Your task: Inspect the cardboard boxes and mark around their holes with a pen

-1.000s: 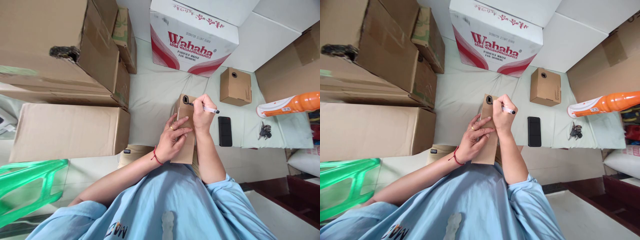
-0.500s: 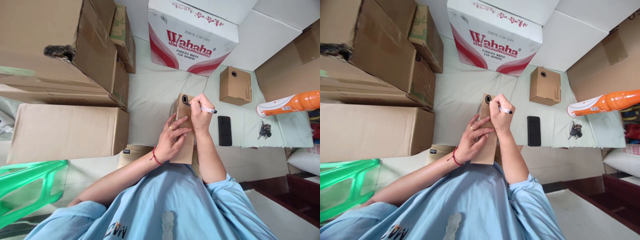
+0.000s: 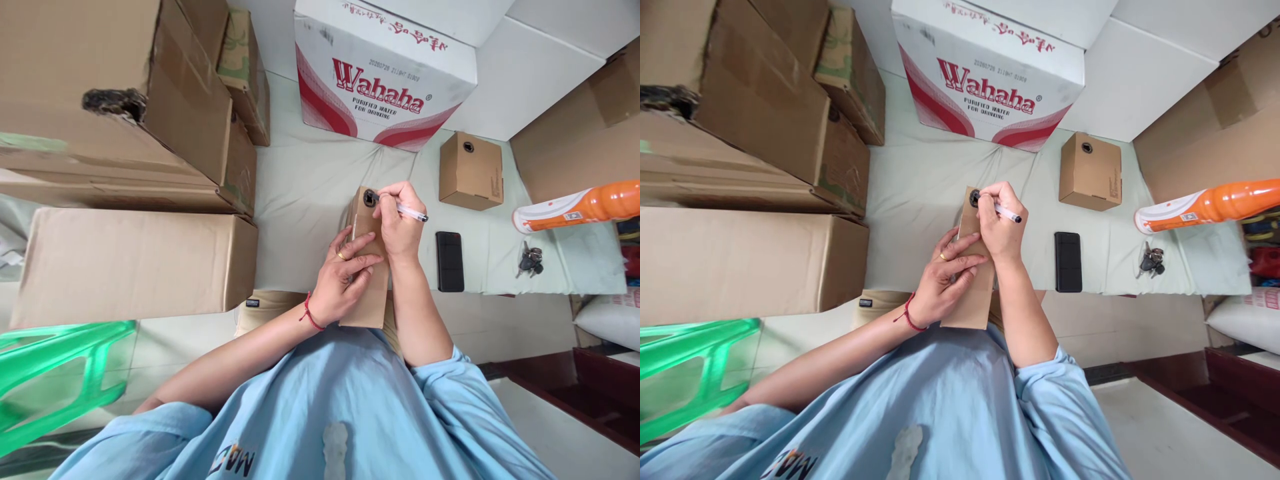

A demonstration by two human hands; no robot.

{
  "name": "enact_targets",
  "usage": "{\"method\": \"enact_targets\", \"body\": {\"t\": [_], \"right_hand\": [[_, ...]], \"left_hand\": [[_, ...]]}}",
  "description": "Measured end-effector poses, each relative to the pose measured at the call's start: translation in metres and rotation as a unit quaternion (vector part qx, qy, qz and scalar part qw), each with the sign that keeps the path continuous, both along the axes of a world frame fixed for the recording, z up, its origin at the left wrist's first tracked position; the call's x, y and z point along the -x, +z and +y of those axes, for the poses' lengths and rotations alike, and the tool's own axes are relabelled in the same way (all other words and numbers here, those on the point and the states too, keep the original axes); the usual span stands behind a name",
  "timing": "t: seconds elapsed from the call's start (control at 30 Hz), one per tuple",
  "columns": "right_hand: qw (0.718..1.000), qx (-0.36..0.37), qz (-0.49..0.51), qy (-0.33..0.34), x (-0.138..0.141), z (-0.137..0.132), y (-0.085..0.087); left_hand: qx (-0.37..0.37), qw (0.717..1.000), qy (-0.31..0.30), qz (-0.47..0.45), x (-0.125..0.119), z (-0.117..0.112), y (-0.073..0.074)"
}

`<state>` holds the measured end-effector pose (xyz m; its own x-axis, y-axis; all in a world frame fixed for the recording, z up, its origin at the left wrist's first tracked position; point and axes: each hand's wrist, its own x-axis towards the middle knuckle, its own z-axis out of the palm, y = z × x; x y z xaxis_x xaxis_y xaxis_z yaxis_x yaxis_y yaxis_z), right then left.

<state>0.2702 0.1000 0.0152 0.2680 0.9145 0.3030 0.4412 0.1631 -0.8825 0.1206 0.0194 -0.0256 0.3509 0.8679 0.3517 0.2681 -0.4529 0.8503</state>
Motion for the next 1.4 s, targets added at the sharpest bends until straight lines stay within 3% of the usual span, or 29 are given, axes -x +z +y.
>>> {"method": "enact_targets", "body": {"t": [1.0, 1.23, 1.33, 1.4], "right_hand": [[0.998, -0.006, -0.006, -0.067, 0.001, 0.002, -0.002], [0.986, -0.053, 0.121, -0.107, -0.013, -0.022, -0.021], [0.983, -0.083, 0.05, -0.156, -0.041, -0.049, -0.038], [0.978, -0.082, -0.077, -0.174, -0.069, -0.067, -0.052]], "left_hand": [[0.007, 1.0, -0.001, -0.001, 0.0, 0.0, -0.002], [-0.023, 1.0, 0.005, -0.004, -0.001, 0.0, -0.002], [-0.032, 0.999, 0.007, -0.005, -0.001, 0.0, -0.002], [-0.03, 1.0, 0.005, -0.002, 0.0, 0.0, -0.002]]}}
